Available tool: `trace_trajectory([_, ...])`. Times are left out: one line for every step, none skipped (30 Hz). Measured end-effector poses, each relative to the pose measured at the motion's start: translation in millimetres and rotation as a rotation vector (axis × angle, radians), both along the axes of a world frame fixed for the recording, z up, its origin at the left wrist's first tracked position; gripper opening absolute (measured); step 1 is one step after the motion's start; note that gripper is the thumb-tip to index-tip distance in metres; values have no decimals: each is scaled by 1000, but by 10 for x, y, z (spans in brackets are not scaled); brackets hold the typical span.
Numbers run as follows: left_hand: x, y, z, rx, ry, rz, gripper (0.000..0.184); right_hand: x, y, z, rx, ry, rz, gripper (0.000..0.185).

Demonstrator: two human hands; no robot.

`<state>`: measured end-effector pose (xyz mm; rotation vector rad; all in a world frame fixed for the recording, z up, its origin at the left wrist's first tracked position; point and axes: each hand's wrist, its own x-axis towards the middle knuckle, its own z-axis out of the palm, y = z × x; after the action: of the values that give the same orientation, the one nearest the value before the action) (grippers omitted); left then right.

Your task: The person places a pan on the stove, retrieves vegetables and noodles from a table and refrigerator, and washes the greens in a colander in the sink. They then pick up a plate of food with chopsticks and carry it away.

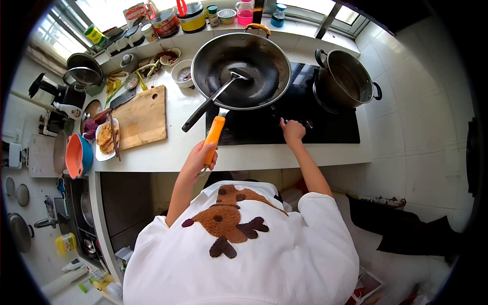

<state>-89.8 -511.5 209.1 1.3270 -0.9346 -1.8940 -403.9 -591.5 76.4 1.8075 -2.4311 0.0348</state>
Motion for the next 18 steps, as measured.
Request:
trace_trajectory([-11, 8, 14, 2, 1, 13, 25, 58, -7, -6, 15, -5, -69, 52])
trace_trajectory([-17, 15, 61, -6, -6, 11, 25, 108, -20, -3, 29, -8, -122, 52])
trace_trajectory([-18, 12, 9, 2, 0, 19, 25, 144, -25, -24, 31, 10, -153, 52])
trace_trajectory([-11, 4, -59, 9, 5, 32, 25, 171, -6, -19, 9, -9, -151, 53])
trace_trajectory([-15, -3, -76, -15, 7, 3, 27, 191, -1, 33, 58, -42, -165, 56])
trace_trajectory([-25, -5, -89, -35, 8, -25, 29, 156, 5, 24, 99, -47, -170, 57])
trace_trajectory([-25, -8, -108, 7, 35, -21, 32, 134, 41, 100, 183, -179, -190, 67])
trace_trajectory([-15, 3, -117, 46, 65, -21, 37, 119, 90, 152, 254, -295, -201, 73])
trace_trajectory([5, 44, -83, 31, 83, -1, 41, 168, 190, 248, 320, -307, -160, 76])
trace_trajectory([52, 90, -44, 12, 99, 13, 46, 241, 287, 277, 392, -270, -102, 75])
trace_trajectory([124, 139, -77, 10, 120, 34, 50, 251, 358, 147, 471, -287, -25, 71])
trace_trajectory([200, 214, -149, 4, 122, 82, 50, 402, 446, 231, 638, -363, 42, 67])
trace_trajectory([269, 300, -251, -10, 134, 180, 50, 629, 561, 379, 787, -400, 143, 63])
trace_trajectory([334, 382, -353, -24, 146, 275, 50, 680, 596, 90, 905, -392, 255, 60])
trace_trajectory([445, 497, -455, -32, 211, 311, 42, 707, 675, -304, 814, -433, 451, 58])
trace_trajectory([546, 632, -529, -40, 212, 350, 42, 931, 722, -294, 857, -421, 518, 57])
trace_trajectory([631, 792, -597, -25, 108, 376, 37, 1213, 829, -241, 903, -407, 583, 56])
trace_trajectory([709, 965, -682, -1, 5, 402, 32, 1436, 930, -223, 807, -392, 760, 53])
